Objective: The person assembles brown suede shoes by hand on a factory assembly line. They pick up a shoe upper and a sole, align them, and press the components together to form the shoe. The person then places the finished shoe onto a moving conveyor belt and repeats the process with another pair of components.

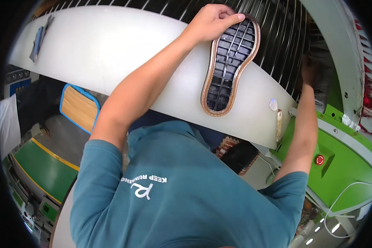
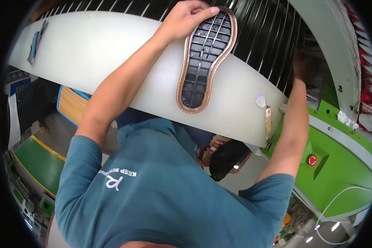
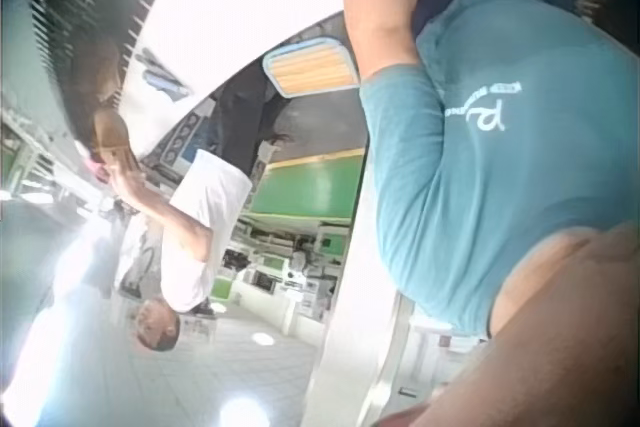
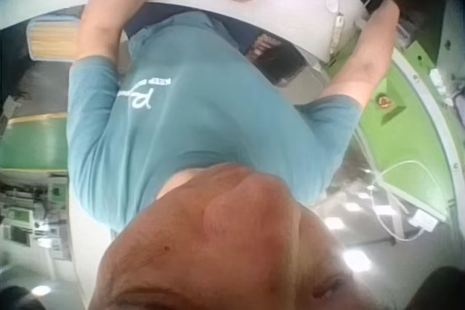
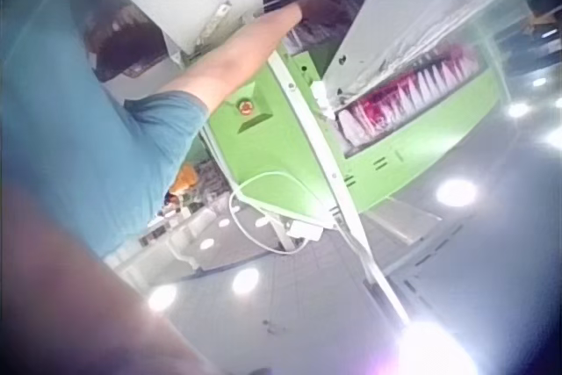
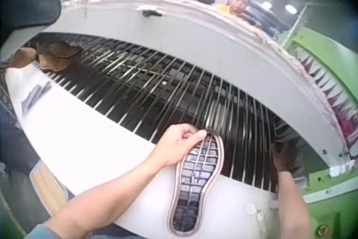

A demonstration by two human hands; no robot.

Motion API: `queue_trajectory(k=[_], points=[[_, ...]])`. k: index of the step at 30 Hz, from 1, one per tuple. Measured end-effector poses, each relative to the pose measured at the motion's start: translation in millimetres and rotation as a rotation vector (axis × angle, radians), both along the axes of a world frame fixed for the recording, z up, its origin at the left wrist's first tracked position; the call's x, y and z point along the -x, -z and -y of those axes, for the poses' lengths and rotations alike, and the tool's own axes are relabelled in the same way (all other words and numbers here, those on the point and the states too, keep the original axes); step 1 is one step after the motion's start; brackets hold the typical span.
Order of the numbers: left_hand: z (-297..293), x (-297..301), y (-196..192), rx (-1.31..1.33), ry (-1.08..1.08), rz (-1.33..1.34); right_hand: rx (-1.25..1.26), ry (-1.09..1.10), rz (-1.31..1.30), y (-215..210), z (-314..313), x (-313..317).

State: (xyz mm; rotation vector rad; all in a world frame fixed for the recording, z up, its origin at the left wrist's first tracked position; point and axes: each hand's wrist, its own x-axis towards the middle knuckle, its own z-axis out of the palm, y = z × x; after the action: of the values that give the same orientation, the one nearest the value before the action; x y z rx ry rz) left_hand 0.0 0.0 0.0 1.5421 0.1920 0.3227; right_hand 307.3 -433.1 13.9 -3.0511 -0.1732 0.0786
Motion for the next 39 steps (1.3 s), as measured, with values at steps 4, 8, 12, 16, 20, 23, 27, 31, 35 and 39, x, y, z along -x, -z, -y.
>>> queue_trajectory(k=[4,8,12,16,20,23,27,31,35,39], points=[[-4,-9,-4,-0.157,-0.019,0.032,-0.190,-0.046,0.208,45,86,-24],[2,-3,4,-0.145,-0.044,0.013,-0.283,-0.157,0.174,63,78,-29],[-2,-4,-1,-0.169,0.005,-0.027,-0.086,-0.072,0.144,65,71,-35],[1,-8,2,-0.103,-0.001,0.006,0.121,-0.118,0.063,59,76,-59],[1,-8,4,-0.077,0.012,0.030,0.349,-0.535,0.461,38,121,-73],[5,-12,6,-0.106,-0.013,0.063,-0.035,-0.148,0.208,15,98,-56],[-2,-7,4,0.006,-0.031,0.026,-1.357,0.291,-0.278,-24,-9,50],[-4,-13,15,0.028,0.063,0.058,-2.291,0.107,-0.868,-24,-54,181],[-17,-15,33,0.848,0.323,0.159,-2.307,0.047,-0.985,-14,-95,248],[-22,13,7,0.769,0.217,0.256,-2.126,-0.115,-0.690,-13,-110,279]])
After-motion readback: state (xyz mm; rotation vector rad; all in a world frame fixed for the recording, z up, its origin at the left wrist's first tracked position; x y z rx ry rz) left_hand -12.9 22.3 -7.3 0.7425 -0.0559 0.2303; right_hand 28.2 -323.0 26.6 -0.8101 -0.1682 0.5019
